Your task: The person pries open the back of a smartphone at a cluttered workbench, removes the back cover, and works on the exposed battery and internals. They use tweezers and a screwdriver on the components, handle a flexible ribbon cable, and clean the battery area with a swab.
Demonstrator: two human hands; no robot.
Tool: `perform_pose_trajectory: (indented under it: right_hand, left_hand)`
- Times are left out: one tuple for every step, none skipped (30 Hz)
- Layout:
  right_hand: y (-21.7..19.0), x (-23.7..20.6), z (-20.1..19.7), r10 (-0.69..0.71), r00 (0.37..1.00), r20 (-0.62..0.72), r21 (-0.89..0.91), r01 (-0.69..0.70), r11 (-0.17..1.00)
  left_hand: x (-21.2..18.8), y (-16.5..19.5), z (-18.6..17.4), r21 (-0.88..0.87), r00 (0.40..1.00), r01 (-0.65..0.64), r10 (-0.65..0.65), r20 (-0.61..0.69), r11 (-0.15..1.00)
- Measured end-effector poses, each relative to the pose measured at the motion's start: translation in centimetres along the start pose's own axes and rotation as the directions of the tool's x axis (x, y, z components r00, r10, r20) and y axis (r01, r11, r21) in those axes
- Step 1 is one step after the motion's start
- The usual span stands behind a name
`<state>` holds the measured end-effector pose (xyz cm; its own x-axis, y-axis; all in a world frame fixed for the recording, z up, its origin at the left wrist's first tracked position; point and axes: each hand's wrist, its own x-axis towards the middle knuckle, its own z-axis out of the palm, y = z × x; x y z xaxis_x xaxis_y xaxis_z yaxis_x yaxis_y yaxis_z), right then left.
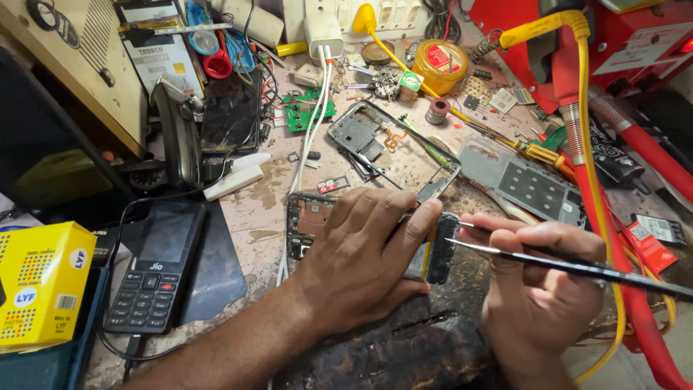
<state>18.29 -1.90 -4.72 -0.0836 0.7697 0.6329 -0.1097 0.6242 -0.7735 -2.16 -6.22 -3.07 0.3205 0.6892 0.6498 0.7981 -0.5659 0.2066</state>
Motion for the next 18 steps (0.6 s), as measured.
perform_pose_trajectory:
  right_hand:
    - [0.0, 0.0, 0.1, -0.01, 1.0, -0.006, -0.044, 0.009, 0.999]
    - [-0.1, 0.0, 0.1, 0.0, 1.0, -0.02, -0.072, -0.001, 0.997]
    - [0.0, 0.0, 0.0, 0.034, 0.999, -0.035, -0.045, -0.036, 0.998]
    - [0.1, 0.1, 0.0, 0.069, 0.996, -0.05, -0.017, -0.07, 0.997]
    - [0.3, 0.6, -0.4, 0.13, 0.99, -0.061, 0.068, -0.125, 0.99]
    - [0.5, 0.8, -0.6, 0.19, 0.979, -0.068, 0.153, -0.178, 0.972]
    - [0.7, 1.0, -0.9, 0.227, 0.973, -0.049, 0.227, -0.21, 0.951]
    - [0.9, 1.1, -1.1, 0.262, 0.965, -0.027, 0.299, -0.242, 0.923]
    - [1.1, 1.1, -1.4, 0.295, 0.955, -0.003, 0.369, -0.273, 0.889]
    - [1.3, 1.2, -1.6, 0.304, 0.952, 0.014, 0.372, -0.288, 0.883]
    - [1.5, 1.3, -1.9, 0.314, 0.949, 0.032, 0.376, -0.302, 0.876]
    - [1.7, 1.4, -2.0, 0.323, 0.945, 0.05, 0.381, -0.317, 0.869]
    - [1.7, 1.4, -2.2, 0.33, 0.942, 0.058, 0.407, -0.324, 0.854]
    - [1.8, 1.4, -2.3, 0.336, 0.94, 0.064, 0.432, -0.33, 0.839]
    - [1.8, 1.5, -2.4, 0.342, 0.937, 0.071, 0.457, -0.335, 0.824]
    - [1.8, 1.5, -2.4, 0.307, 0.949, 0.074, 0.426, -0.309, 0.851]
    - [1.7, 1.6, -2.4, 0.273, 0.959, 0.078, 0.394, -0.281, 0.875]
    - [1.5, 1.7, -2.4, 0.239, 0.967, 0.084, 0.362, -0.253, 0.897]
  left_hand:
    - [0.0, 0.1, 0.1, -0.003, 1.0, -0.002, 0.002, -0.001, 1.0]
    - [-0.1, 0.0, 0.1, -0.003, 1.0, -0.005, 0.005, -0.003, 1.0]
    - [-0.1, 0.0, 0.2, -0.004, 1.0, -0.007, 0.007, -0.005, 1.0]
    - [-0.1, -0.1, 0.2, -0.006, 1.0, -0.009, 0.009, -0.007, 1.0]
    - [-0.1, -0.2, 0.3, -0.009, 1.0, -0.011, 0.011, -0.008, 1.0]
    - [-0.1, -0.2, 0.3, -0.012, 1.0, -0.015, 0.015, -0.01, 1.0]
    - [-0.1, -0.3, 0.3, -0.021, 1.0, -0.012, 0.012, -0.012, 1.0]
    - [-0.1, -0.5, 0.4, -0.031, 1.0, -0.01, 0.009, -0.014, 0.999]
    - [-0.1, -0.5, 0.4, -0.04, 1.0, -0.007, 0.007, -0.017, 0.999]
    - [-0.1, -0.5, 0.4, -0.042, 1.0, -0.012, 0.011, -0.023, 0.999]
    - [-0.1, -0.5, 0.3, -0.044, 0.999, -0.017, 0.015, -0.028, 0.999]
    - [-0.2, -0.5, 0.3, -0.045, 0.999, -0.02, 0.019, -0.033, 0.999]
    - [-0.2, -0.4, 0.3, -0.034, 0.999, -0.021, 0.02, -0.025, 0.999]
    - [-0.3, -0.3, 0.3, -0.024, 1.0, -0.022, 0.022, -0.018, 0.999]
    - [-0.2, -0.3, 0.3, -0.015, 1.0, -0.024, 0.024, -0.011, 1.0]
    - [-0.2, -0.3, 0.3, -0.008, 1.0, -0.027, 0.027, -0.011, 1.0]
    - [-0.2, -0.2, 0.3, -0.002, 1.0, -0.03, 0.03, -0.01, 1.0]
    - [-0.2, -0.2, 0.3, 0.004, 0.999, -0.031, 0.031, -0.009, 1.0]
